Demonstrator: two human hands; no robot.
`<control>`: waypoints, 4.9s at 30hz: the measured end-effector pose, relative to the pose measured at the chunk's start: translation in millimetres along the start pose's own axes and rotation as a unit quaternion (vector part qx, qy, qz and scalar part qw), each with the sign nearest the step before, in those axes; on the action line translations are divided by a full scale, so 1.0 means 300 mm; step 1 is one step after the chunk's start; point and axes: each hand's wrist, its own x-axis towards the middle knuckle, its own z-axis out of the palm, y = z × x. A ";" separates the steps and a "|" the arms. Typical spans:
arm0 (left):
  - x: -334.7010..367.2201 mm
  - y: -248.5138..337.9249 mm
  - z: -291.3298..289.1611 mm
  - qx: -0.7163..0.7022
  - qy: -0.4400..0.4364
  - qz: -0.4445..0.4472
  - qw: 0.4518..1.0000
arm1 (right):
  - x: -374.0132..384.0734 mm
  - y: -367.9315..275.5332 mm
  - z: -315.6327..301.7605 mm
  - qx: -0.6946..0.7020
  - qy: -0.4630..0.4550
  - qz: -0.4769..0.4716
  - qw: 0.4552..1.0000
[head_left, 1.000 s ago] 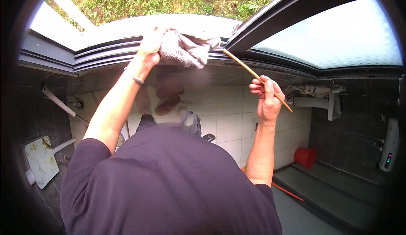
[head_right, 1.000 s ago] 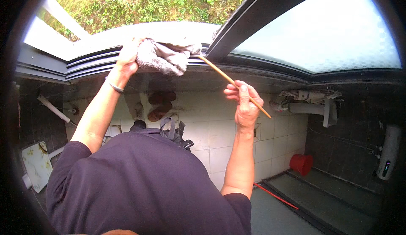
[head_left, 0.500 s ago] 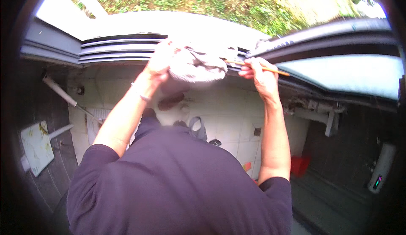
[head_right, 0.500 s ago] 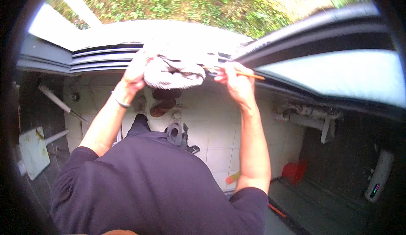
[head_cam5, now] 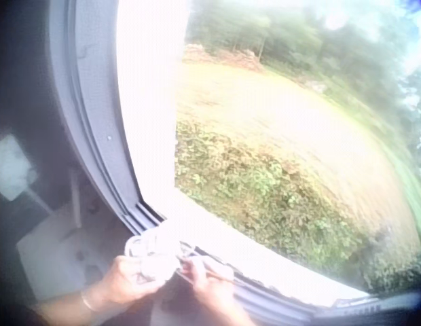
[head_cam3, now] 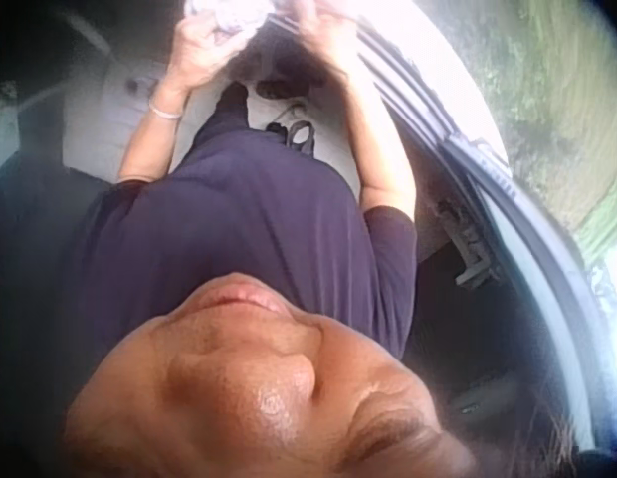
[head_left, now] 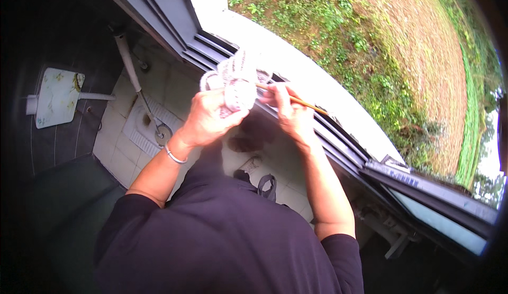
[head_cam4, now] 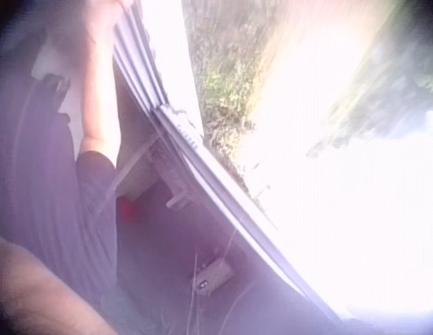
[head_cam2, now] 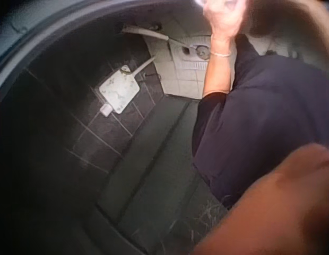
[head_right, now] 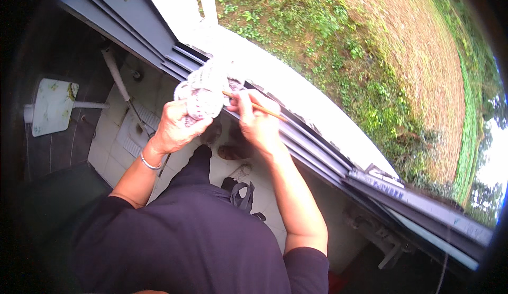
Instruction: The person cleans the exterior window frame and sill using a cloth and a thin stick. They wipe the frame and sill repeatedly, using the stick to reach into crevices and the cloth to remove debris.
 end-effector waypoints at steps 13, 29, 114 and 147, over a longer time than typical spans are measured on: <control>0.142 0.078 -0.113 -0.272 -0.064 0.082 0.957 | 0.171 0.210 0.072 0.474 0.096 0.061 0.873; -0.026 0.077 -0.276 -0.639 0.192 -0.161 0.728 | -0.141 0.071 -0.112 0.320 0.077 0.016 0.944; -0.023 -0.124 -0.181 -0.006 0.033 0.051 0.998 | 0.197 0.039 0.258 0.057 -0.088 -0.080 0.991; -0.041 -0.188 -0.164 -0.012 0.109 0.011 0.994 | 0.292 -0.027 0.265 -0.037 -0.187 -0.068 0.979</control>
